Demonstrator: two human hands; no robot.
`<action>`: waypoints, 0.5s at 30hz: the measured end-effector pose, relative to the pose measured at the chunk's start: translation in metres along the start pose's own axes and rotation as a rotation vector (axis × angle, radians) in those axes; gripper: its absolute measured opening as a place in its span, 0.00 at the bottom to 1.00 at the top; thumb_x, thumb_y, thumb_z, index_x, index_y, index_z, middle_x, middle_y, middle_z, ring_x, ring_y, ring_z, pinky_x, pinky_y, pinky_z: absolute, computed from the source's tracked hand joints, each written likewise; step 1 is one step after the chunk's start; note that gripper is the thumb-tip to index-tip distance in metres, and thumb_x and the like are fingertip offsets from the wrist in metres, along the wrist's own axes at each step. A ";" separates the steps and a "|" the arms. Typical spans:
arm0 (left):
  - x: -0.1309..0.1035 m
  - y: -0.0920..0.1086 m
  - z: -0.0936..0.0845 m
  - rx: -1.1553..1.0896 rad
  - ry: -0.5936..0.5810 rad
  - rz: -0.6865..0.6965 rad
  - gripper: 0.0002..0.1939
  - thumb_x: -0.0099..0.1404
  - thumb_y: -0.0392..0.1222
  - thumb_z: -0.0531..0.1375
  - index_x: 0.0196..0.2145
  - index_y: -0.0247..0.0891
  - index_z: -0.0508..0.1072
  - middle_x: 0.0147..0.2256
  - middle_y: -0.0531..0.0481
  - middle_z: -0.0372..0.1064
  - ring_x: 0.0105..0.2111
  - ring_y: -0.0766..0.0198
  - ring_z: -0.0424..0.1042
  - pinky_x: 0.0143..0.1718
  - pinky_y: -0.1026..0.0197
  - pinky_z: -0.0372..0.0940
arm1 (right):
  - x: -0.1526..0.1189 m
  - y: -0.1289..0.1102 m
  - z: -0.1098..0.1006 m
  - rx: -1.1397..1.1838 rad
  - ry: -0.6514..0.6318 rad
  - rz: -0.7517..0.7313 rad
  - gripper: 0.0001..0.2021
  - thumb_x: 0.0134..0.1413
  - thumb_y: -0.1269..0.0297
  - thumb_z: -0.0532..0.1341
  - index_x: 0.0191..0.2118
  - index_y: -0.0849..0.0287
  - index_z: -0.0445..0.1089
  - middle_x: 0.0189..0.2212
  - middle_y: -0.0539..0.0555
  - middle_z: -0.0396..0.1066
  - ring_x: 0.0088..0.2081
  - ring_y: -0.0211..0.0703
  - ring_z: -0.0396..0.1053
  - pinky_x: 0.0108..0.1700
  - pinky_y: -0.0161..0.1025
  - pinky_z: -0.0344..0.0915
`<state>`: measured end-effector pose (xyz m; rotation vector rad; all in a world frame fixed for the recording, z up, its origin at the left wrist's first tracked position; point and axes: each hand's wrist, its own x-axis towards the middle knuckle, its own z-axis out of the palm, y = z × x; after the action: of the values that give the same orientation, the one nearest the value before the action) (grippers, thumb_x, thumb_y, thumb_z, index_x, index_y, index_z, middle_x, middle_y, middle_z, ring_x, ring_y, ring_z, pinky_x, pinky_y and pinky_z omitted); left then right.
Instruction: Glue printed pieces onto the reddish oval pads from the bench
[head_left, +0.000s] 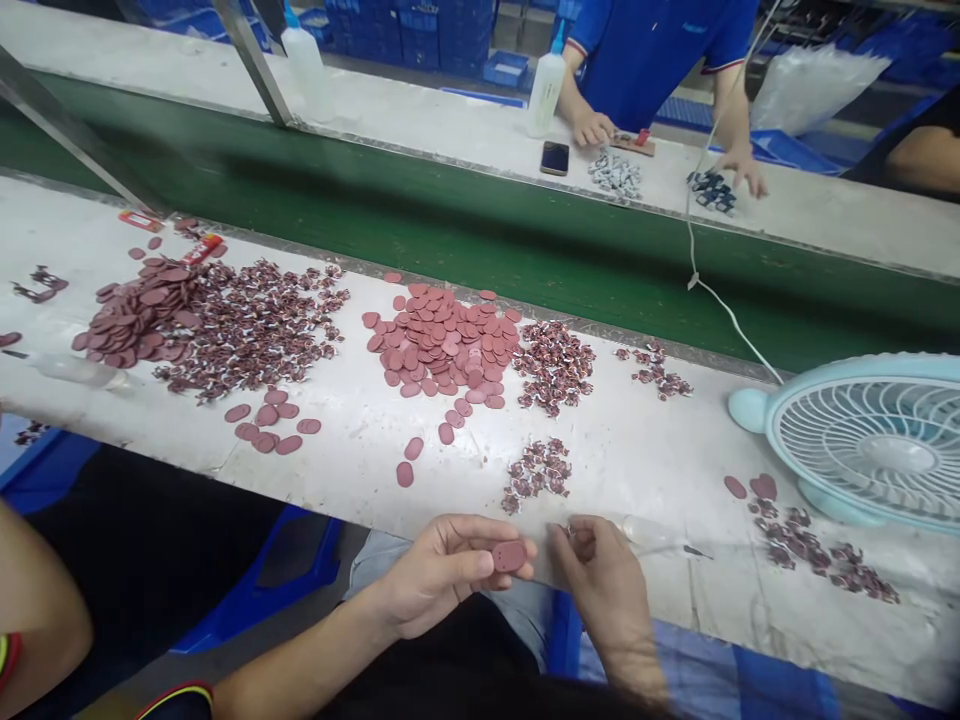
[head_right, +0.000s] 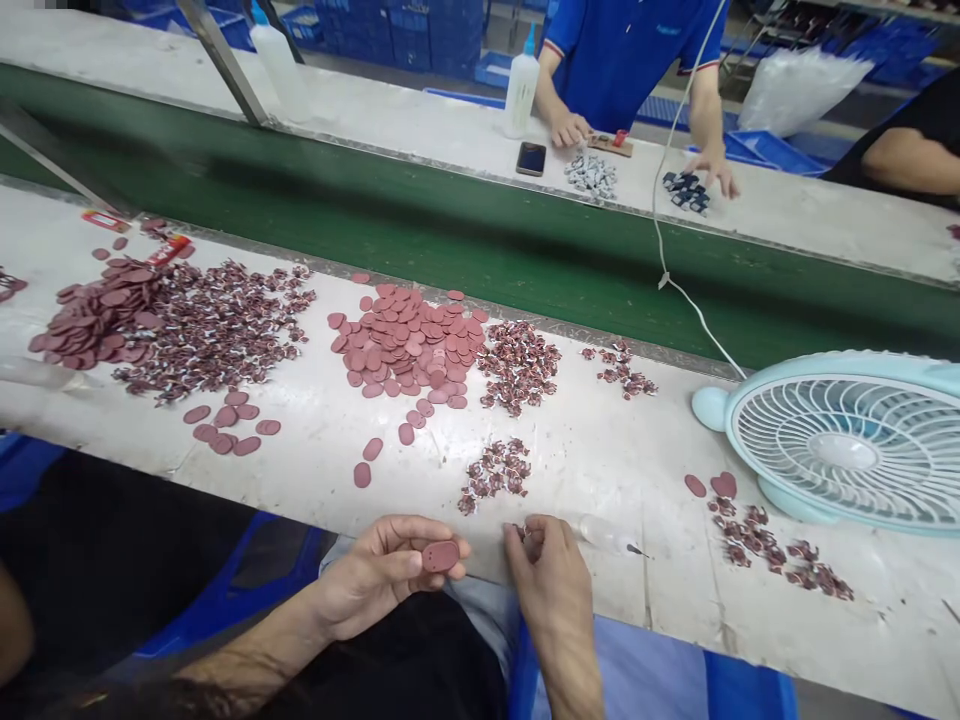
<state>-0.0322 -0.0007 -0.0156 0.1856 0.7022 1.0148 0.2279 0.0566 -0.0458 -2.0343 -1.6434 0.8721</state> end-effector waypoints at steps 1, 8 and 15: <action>0.000 0.001 0.001 0.000 -0.001 0.000 0.21 0.62 0.52 0.92 0.49 0.48 1.00 0.54 0.42 1.00 0.51 0.53 0.98 0.51 0.63 0.85 | -0.001 0.000 0.001 0.003 -0.015 -0.008 0.19 0.60 0.35 0.69 0.41 0.45 0.82 0.38 0.59 0.88 0.40 0.69 0.88 0.48 0.66 0.85; -0.001 0.003 0.004 0.056 0.079 -0.011 0.24 0.59 0.57 0.93 0.50 0.47 0.99 0.54 0.41 1.00 0.52 0.49 0.97 0.55 0.56 0.84 | -0.007 0.004 0.006 0.027 -0.033 -0.042 0.19 0.64 0.46 0.68 0.52 0.47 0.89 0.42 0.59 0.92 0.44 0.67 0.92 0.53 0.66 0.90; 0.002 -0.002 0.000 0.108 0.147 0.016 0.27 0.61 0.57 0.92 0.53 0.44 0.98 0.56 0.36 0.99 0.53 0.46 0.95 0.58 0.51 0.83 | -0.025 0.005 -0.012 0.261 -0.095 -0.113 0.11 0.66 0.45 0.75 0.41 0.40 0.96 0.47 0.59 0.97 0.50 0.70 0.96 0.56 0.66 0.97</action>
<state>-0.0305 -0.0002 -0.0175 0.2120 0.8919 1.0131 0.2372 0.0322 -0.0344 -1.7315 -1.5825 1.0941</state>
